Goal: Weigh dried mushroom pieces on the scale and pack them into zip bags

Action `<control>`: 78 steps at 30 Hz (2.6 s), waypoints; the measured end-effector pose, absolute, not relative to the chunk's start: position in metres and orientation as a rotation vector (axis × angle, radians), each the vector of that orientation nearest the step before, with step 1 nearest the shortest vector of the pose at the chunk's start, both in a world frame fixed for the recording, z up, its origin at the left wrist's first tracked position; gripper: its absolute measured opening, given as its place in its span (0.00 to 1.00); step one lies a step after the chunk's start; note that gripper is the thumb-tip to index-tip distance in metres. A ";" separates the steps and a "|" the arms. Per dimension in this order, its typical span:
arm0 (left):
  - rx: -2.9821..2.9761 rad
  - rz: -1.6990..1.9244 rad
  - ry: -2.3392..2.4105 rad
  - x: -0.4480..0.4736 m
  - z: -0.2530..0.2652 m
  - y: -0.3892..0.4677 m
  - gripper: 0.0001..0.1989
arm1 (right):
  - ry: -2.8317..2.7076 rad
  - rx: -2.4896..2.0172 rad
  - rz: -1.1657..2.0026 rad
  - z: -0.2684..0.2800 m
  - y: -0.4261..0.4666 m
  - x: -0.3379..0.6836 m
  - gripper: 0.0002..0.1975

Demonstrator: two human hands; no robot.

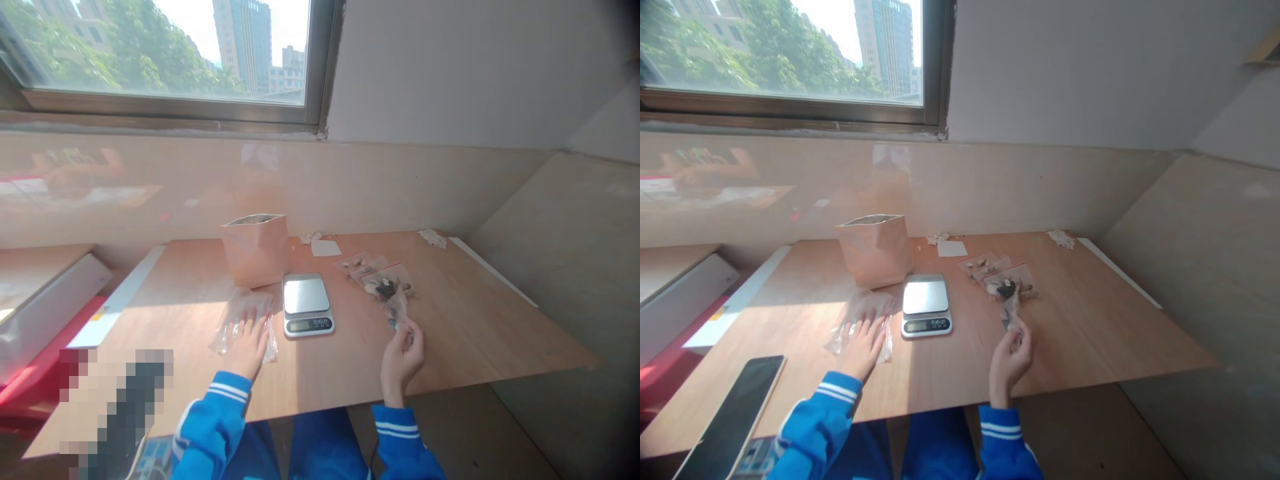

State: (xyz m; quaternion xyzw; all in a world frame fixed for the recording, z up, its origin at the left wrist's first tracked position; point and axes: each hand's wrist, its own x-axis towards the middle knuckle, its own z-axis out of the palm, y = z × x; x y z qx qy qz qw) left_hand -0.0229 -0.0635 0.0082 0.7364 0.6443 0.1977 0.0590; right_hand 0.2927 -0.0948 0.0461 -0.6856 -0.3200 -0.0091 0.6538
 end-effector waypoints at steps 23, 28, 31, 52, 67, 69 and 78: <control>0.600 0.784 0.995 0.009 0.146 -0.114 0.22 | -1.752 -0.971 0.373 0.128 -0.136 0.177 0.17; 0.714 0.748 0.995 0.027 0.141 -0.117 0.25 | -1.683 -0.941 0.318 0.133 -0.135 0.180 0.20; 0.780 1.002 1.013 0.038 0.132 -0.116 0.22 | -1.716 -1.032 0.348 0.135 -0.133 0.187 0.19; 1.606 1.139 1.351 0.045 0.126 -0.110 0.19 | -1.648 -1.288 0.705 0.138 -0.113 0.165 0.05; 1.567 1.128 1.431 0.039 0.125 -0.107 0.15 | -1.439 -1.356 1.090 0.145 -0.101 0.161 0.11; 1.530 1.136 1.396 0.039 0.126 -0.108 0.16 | -1.392 -1.330 1.146 0.144 -0.101 0.161 0.13; 1.591 1.117 1.318 0.041 0.121 -0.110 0.16 | -1.190 -1.261 1.287 0.138 -0.102 0.159 0.12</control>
